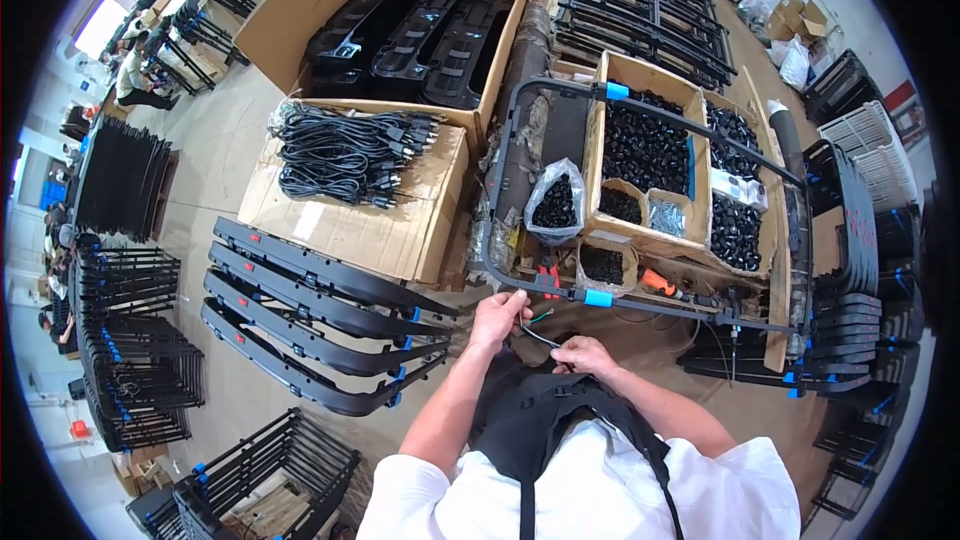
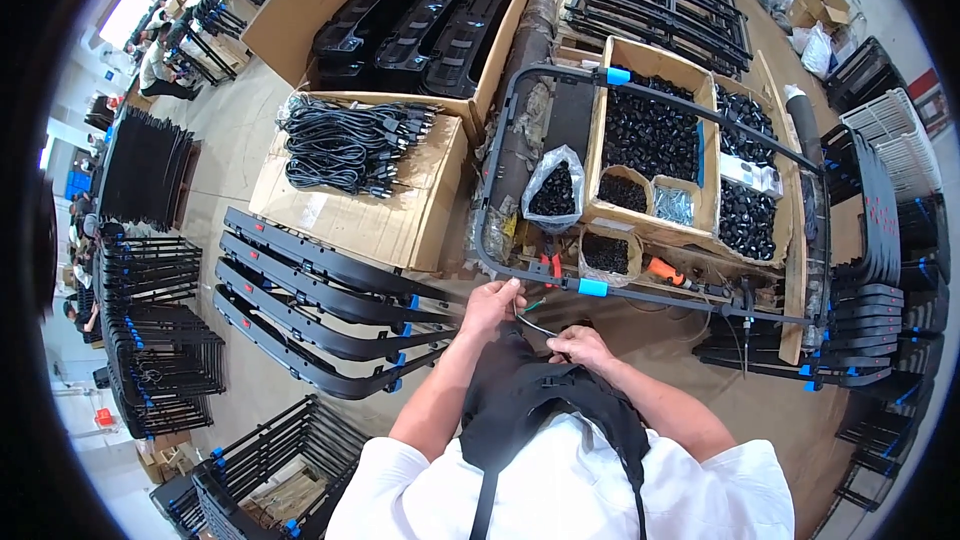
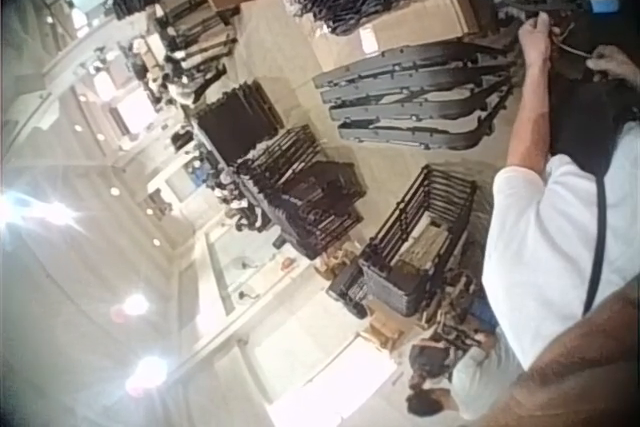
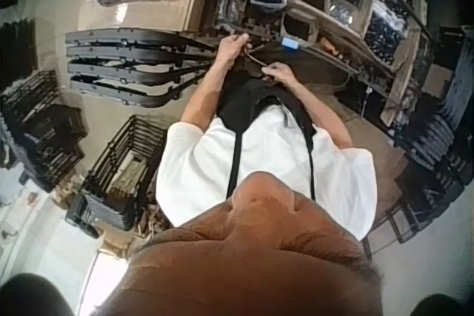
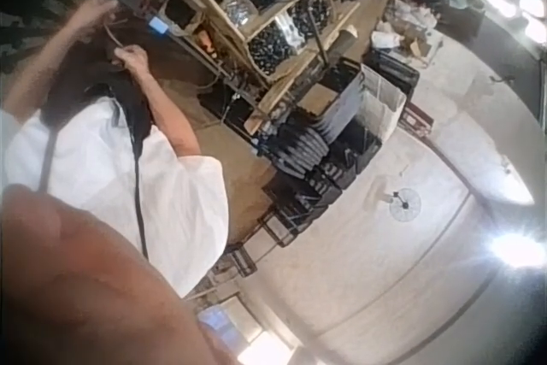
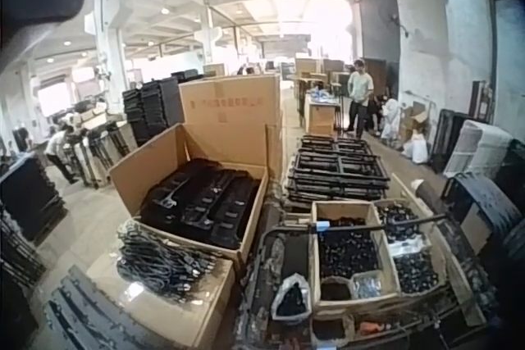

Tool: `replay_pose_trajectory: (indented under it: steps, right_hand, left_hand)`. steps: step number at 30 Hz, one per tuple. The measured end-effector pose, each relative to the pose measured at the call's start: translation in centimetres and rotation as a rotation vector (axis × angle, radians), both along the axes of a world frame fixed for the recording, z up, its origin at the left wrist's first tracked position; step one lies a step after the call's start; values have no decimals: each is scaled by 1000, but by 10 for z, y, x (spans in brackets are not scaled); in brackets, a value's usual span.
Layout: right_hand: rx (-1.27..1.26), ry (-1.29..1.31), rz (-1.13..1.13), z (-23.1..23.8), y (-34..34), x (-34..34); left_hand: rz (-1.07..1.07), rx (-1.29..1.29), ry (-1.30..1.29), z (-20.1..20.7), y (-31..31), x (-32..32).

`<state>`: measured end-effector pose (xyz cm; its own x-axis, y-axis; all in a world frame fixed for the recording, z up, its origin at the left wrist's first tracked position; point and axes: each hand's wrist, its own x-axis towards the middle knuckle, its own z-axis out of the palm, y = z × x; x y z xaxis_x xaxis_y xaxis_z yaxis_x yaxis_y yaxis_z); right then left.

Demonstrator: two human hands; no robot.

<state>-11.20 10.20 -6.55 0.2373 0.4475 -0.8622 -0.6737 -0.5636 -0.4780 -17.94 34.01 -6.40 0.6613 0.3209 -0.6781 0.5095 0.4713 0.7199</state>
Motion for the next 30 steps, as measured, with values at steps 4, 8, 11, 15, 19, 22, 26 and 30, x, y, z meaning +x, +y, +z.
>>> replay_pose_trajectory:
  steps: [4, 8, 11, 15, 19, 22, 26, 30]
  right_hand:
    - [20, 56, 14, 0, 4, 1]
    - [65, 57, 27, 1, 6, 3]
    - [81, 74, 8, -3, 8, 2]
    - [84, 90, 4, -7, 14, 1]
    - [87, 91, 6, 1, 21, 4]
    - [162, 98, 7, 5, 33, 5]
    - [269, 46, 77, 8, 47, 9]
    - [267, 14, 177, 2, 46, 6]
  left_hand:
    - [86, 26, -94, 1, -13, -3]
    - [144, 58, -91, -1, -14, 0]
    - [125, 106, -47, 0, -15, 3]
    - [158, 123, -96, -9, -16, 3]
    - [132, -5, -83, 3, -13, 0]
    - [159, -55, -116, 4, -14, -5]
    - [153, -18, -238, -4, -14, -17]
    - [78, -19, -183, -12, -8, -10]
